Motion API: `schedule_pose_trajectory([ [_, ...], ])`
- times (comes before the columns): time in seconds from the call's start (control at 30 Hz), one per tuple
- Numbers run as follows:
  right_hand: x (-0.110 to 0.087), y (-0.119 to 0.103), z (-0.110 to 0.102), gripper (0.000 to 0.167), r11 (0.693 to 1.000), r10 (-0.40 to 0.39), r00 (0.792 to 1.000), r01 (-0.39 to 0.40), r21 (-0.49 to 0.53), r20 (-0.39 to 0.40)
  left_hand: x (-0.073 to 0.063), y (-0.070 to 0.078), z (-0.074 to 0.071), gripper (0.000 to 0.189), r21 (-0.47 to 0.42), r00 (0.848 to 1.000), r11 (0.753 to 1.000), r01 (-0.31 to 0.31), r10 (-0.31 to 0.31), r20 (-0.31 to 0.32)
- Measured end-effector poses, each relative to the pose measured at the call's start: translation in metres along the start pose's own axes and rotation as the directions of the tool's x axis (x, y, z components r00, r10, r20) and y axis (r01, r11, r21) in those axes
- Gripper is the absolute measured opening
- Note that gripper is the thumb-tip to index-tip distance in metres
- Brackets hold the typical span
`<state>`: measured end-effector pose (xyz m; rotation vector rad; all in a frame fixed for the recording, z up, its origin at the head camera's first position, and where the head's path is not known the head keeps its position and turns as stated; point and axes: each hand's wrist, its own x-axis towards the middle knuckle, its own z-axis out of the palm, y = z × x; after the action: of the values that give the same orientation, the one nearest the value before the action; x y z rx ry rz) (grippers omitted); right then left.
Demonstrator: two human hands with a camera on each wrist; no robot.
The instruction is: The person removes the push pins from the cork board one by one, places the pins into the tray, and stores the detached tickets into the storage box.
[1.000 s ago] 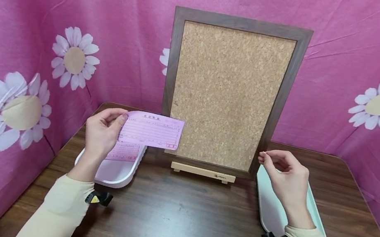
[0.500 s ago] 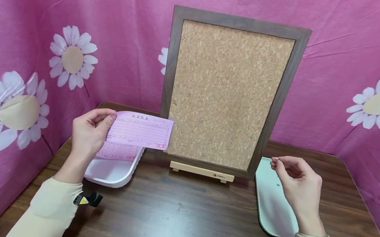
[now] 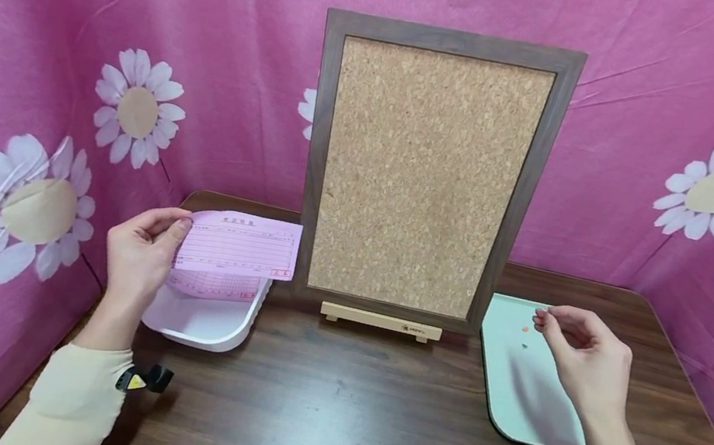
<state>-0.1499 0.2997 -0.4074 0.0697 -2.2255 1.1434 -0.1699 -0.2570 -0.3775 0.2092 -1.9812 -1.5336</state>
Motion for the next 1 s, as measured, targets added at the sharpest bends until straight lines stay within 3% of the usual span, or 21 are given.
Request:
schedule_pose_trajectory([
  [0.33, -0.011, 0.025, -0.013, 0.013, 0.994, 0.059, 0.997, -0.054, -0.091, 0.049, 0.003, -0.009, -0.018, 0.02, 0.106, 0.998, 0.992, 0.069, -0.069, -0.002],
  [0.53, -0.015, 0.034, -0.015, 0.013, 0.992, 0.03, 0.997, -0.02, -0.127, 0.071, 0.003, -0.013, -0.025, 0.022, 0.152, 0.993, 0.982, 0.115, -0.117, 0.002],
  [0.7, -0.018, 0.038, -0.017, 0.009, 0.983, 0.035, 0.995, -0.017, -0.182, 0.093, 0.002, -0.018, -0.031, 0.021, 0.203, 0.995, 0.974, 0.098, -0.103, 0.014],
  [1.0, -0.024, 0.047, -0.015, 0.012, 0.99, 0.01, 0.99, 0.01, -0.142, 0.139, 0.001, -0.027, -0.041, 0.019, 0.325, 0.993, 0.943, 0.071, -0.099, 0.071],
])
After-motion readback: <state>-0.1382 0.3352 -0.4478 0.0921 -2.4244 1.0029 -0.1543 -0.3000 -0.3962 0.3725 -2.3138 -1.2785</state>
